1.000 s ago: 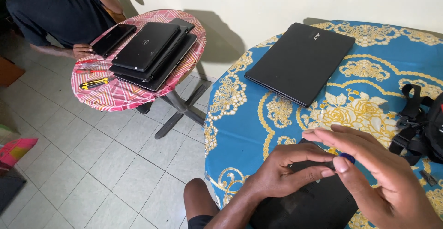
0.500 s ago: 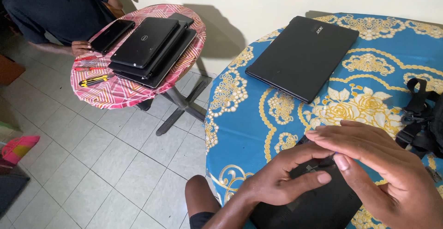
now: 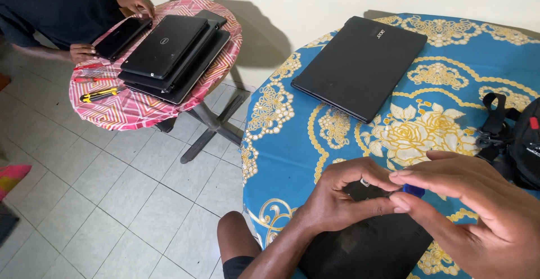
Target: Removing the back cover of a laptop using a screwdriver and prying it open to reveal internal components.
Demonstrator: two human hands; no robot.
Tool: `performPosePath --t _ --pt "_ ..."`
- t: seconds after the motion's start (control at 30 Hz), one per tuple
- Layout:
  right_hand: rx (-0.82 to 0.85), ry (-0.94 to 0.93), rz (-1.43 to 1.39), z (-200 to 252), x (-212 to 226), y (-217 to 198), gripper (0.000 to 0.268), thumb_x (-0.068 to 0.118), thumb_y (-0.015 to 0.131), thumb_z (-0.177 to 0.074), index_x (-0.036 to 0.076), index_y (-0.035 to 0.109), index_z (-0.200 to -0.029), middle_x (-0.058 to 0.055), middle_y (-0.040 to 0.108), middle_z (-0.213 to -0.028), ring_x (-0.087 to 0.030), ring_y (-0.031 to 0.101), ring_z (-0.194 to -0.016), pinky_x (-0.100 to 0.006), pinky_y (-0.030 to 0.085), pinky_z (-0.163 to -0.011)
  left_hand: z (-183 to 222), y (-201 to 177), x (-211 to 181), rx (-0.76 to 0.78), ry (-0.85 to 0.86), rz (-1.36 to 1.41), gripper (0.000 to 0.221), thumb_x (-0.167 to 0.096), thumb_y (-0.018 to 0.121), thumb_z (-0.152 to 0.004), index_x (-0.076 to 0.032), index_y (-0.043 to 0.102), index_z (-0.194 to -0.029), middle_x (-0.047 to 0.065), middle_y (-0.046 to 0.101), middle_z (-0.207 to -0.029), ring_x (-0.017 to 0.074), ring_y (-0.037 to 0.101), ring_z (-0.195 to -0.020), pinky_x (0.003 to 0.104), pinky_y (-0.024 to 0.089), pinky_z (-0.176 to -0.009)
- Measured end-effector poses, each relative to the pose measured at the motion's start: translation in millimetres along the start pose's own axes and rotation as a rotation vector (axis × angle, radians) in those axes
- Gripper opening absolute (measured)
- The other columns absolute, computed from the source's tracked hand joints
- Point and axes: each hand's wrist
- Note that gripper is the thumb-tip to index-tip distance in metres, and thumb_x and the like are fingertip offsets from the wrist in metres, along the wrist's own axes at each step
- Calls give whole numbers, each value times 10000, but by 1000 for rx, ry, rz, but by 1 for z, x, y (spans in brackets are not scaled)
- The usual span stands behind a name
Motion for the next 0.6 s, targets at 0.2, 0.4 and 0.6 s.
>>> performPosePath --t 0.2,0.4,0.6 --pt "41 -7 -49 -8 0 7 281 62 653 -915 54 726 -1186 -37 761 -1219 -190 748 -1114 -416 567 -1117 -3 3 -4 14 -32 -110 235 -220 729 -1038 -176 658 -1258 11 682 -1252 193 653 -1184 351 531 -1085" --pt "127 51 -183 -14 7 7 375 148 460 -1009 11 659 -1296 -78 738 -1303 -217 688 -1194 -386 520 -1086 11 -7 9 107 -84 -91 329 -206 530 -1161 -71 566 -1459 108 643 -1438 307 639 -1383 430 543 -1164" --pt "19 77 -150 -12 12 11 266 126 575 -969 -11 677 -1174 -116 749 -1176 -256 729 -1126 -372 570 -1009 -2 -10 -1 -6 -1 -142 218 -136 777 -982 -104 713 -1188 66 758 -1130 216 746 -1058 332 609 -945"
Point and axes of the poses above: each hand's wrist, its own z-axis away from the middle knuckle, its own y-axis out of the palm, x = y × z
